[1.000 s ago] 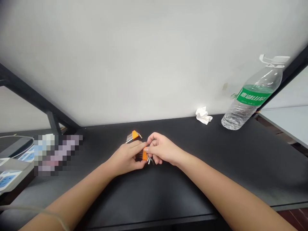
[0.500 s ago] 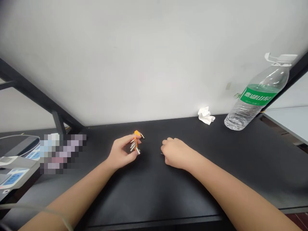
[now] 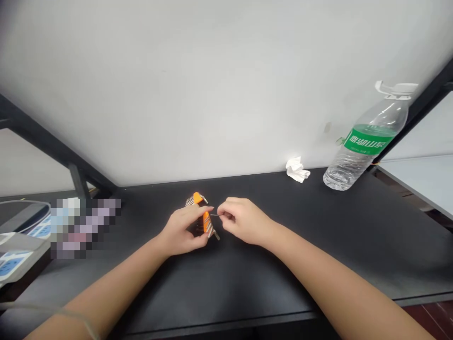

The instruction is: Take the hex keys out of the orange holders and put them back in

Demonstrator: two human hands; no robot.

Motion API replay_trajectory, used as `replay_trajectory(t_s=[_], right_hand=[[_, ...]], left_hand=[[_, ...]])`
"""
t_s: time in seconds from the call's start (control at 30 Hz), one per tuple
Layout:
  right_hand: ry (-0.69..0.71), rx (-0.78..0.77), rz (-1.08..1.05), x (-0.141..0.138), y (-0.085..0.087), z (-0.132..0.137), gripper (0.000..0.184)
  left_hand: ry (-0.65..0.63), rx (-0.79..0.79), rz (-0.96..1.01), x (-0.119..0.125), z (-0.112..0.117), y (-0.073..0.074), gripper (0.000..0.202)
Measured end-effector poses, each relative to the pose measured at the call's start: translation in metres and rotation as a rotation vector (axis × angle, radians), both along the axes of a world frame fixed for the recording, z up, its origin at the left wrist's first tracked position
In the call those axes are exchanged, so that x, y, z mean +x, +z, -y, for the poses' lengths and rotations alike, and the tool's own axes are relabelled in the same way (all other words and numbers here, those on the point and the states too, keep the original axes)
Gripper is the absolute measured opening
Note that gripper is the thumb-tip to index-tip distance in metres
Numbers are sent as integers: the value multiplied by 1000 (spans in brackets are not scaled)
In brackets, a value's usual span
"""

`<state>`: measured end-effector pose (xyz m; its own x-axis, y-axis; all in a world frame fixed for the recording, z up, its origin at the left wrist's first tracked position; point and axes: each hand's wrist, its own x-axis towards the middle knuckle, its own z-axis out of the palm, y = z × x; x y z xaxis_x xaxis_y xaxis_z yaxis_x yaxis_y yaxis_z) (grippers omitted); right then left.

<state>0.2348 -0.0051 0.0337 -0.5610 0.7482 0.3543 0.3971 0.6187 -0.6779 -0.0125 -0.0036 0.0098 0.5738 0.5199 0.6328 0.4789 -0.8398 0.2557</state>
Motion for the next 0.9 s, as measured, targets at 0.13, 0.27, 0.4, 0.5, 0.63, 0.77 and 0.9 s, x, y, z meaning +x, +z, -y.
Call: replay_trajectory(t_s=[0.13, 0.27, 0.4, 0.5, 0.63, 0.77, 0.9], right_hand=[[-8, 29, -2, -1, 1, 1, 13], [-12, 44, 12, -2, 0, 1, 15], [-7, 80, -30, -2, -2, 1, 16], [-11, 87, -55, -1, -1, 2, 17], [-8, 73, -27, 0, 0, 3, 18], [6, 117, 51, 1, 1, 2, 17], [36, 254, 307, 3, 2, 7, 19]], left_hand=[[-20, -3, -15, 1, -1, 0, 54], [-7, -11, -28, 0, -2, -2, 50], [-10, 12, -22, -1, -1, -2, 49], [-14, 23, -16, 0, -1, -1, 48], [-23, 27, -25, 2, 0, -3, 45], [-23, 32, -53, 2, 0, -3, 44], [-45, 51, -114, 6, 3, 0, 39]])
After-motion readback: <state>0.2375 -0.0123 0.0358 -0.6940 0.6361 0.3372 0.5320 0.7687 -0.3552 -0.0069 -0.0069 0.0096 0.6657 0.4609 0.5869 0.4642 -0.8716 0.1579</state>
